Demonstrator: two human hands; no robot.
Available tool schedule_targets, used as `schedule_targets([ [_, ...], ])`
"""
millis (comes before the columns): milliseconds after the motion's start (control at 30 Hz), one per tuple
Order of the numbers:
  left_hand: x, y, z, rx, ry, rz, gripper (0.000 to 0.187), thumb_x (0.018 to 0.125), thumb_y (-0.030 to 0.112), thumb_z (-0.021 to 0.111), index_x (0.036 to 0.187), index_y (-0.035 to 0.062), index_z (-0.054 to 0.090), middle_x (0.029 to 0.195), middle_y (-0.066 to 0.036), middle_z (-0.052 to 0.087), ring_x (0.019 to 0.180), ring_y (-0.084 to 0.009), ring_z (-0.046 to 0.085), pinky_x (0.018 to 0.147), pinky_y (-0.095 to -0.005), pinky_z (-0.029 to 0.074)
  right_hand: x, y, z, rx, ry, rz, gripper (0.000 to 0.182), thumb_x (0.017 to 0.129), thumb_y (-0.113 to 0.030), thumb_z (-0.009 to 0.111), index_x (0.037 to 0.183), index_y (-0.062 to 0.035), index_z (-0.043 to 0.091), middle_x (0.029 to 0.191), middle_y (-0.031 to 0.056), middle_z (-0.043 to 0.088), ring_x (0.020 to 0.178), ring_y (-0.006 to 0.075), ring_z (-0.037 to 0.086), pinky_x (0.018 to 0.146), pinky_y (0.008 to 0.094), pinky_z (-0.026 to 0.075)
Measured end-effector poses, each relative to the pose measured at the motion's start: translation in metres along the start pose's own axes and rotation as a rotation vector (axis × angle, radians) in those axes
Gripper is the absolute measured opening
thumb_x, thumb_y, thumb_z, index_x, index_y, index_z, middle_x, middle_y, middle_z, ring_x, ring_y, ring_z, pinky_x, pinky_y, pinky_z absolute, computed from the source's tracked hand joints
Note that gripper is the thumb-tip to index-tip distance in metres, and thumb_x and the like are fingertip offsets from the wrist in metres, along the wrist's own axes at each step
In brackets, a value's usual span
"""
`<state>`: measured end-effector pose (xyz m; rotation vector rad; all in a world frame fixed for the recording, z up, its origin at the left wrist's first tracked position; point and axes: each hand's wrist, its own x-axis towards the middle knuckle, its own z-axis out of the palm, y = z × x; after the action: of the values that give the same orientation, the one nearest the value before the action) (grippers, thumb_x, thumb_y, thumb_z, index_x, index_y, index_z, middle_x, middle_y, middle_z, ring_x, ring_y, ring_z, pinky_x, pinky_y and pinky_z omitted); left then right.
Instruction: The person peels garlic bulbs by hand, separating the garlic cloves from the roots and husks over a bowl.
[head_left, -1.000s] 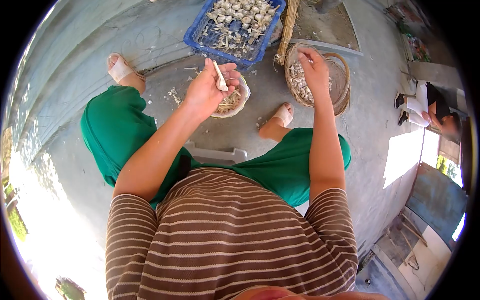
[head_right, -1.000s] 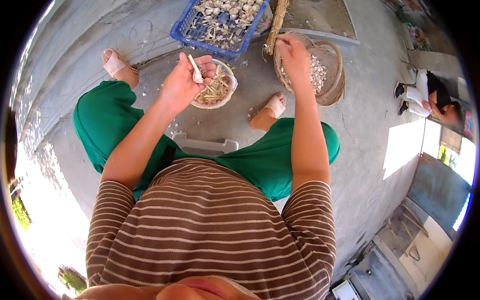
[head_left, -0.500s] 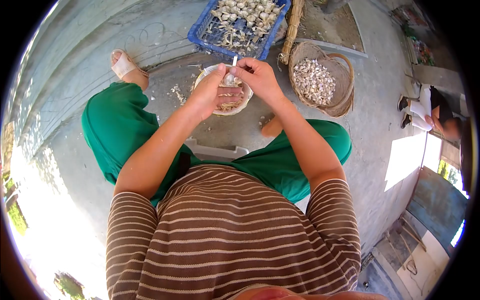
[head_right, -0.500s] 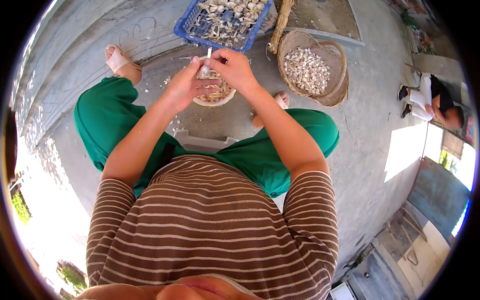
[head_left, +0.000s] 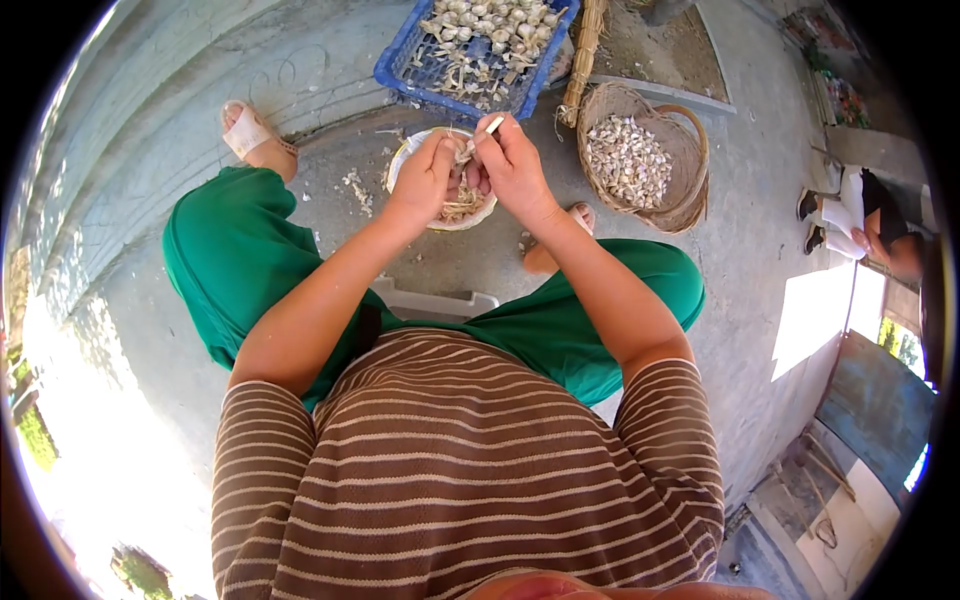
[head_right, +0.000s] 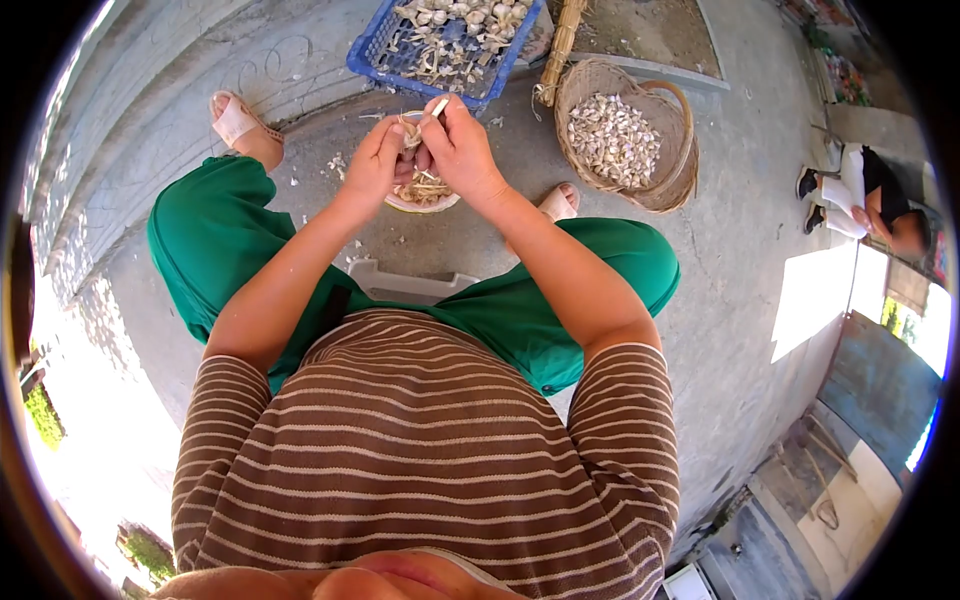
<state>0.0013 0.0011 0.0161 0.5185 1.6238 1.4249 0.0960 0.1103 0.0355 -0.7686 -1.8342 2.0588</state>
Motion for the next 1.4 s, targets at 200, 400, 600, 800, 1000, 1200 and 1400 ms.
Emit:
schedule_targets([
  [200, 0.000, 0.007, 0.001, -0.409, -0.104, -0.022, 0.020, 0.096, 0.015, 0.037, 0.111, 0.0062, 0.047, 0.081, -0.003, 0.048, 0.065, -0.0097, 0.042, 0.055, -0.0235, 0.037, 0.005, 0.010, -0.003, -0.079, 0.039, -0.124, 0.019, 0.091, -0.021, 0.055, 0.086, -0.0045, 0.046, 0.062, 0.0021, 0.054, 0.056, 0.0065, 0.054, 0.047, 0.0224, 0.041],
  [400, -0.005, 0.016, 0.000, -0.446, -0.101, 0.035, 0.024, 0.097, 0.023, 0.038, 0.112, 0.0061, 0.047, 0.082, -0.002, 0.048, 0.067, -0.0095, 0.043, 0.059, -0.0235, 0.038, 0.005, 0.007, 0.002, -0.398, 0.044, -0.222, 0.027, 0.086, -0.024, 0.062, 0.084, -0.0027, 0.045, 0.064, 0.0101, 0.056, 0.057, 0.0203, 0.058, 0.054, 0.0329, 0.045],
  [600, -0.001, 0.012, -0.007, 0.023, 0.014, 0.226, 0.028, 0.099, 0.030, 0.039, 0.101, 0.0052, 0.052, 0.075, -0.001, 0.049, 0.064, -0.0077, 0.044, 0.058, -0.0224, 0.040, -0.001, -0.012, 0.003, -0.609, 0.054, -0.321, 0.027, 0.087, -0.027, 0.060, 0.087, -0.0030, 0.047, 0.067, 0.0146, 0.056, 0.060, 0.0303, 0.058, 0.055, 0.0372, 0.045],
  [800, -0.007, 0.016, -0.002, -0.161, 0.008, 0.154, 0.025, 0.099, 0.031, 0.038, 0.093, 0.0090, 0.048, 0.063, 0.004, 0.039, 0.053, -0.0046, 0.033, 0.048, -0.0200, 0.027, -0.001, -0.010, 0.005, -0.861, 0.047, -0.426, 0.027, 0.090, -0.031, 0.053, 0.088, -0.0037, 0.051, 0.075, 0.0164, 0.060, 0.066, 0.0351, 0.060, 0.056, 0.0429, 0.048],
  [1000, -0.013, 0.025, 0.002, -0.461, 0.034, -0.108, 0.021, 0.099, 0.032, 0.039, 0.088, 0.0133, 0.043, 0.062, 0.005, 0.036, 0.050, -0.0046, 0.031, 0.044, -0.0198, 0.027, 0.004, -0.004, 0.010, -0.875, -0.005, -0.494, 0.024, 0.093, -0.028, 0.046, 0.089, -0.0051, 0.055, 0.069, 0.0154, 0.061, 0.061, 0.0351, 0.060, 0.055, 0.0437, 0.049],
  [1200, -0.012, 0.032, -0.003, -0.723, -0.026, -0.218, 0.021, 0.099, 0.030, 0.037, 0.088, 0.0132, 0.044, 0.062, 0.004, 0.034, 0.050, -0.0055, 0.029, 0.044, -0.0202, 0.027, 0.007, 0.004, 0.015, -0.695, 0.001, -0.399, 0.026, 0.094, -0.025, 0.043, 0.090, -0.0034, 0.056, 0.068, 0.0164, 0.061, 0.061, 0.0338, 0.061, 0.056, 0.0416, 0.050],
  [1400, -0.012, 0.041, -0.008, -0.858, -0.162, -0.106, 0.025, 0.099, 0.030, 0.036, 0.091, 0.0088, 0.047, 0.067, -0.001, 0.043, 0.055, -0.0098, 0.036, 0.050, -0.0229, 0.032, 0.006, -0.003, 0.014, -0.303, 0.033, -0.176, 0.027, 0.096, -0.025, 0.043, 0.087, -0.0022, 0.054, 0.070, 0.0166, 0.061, 0.063, 0.0363, 0.060, 0.058, 0.0394, 0.049],
])
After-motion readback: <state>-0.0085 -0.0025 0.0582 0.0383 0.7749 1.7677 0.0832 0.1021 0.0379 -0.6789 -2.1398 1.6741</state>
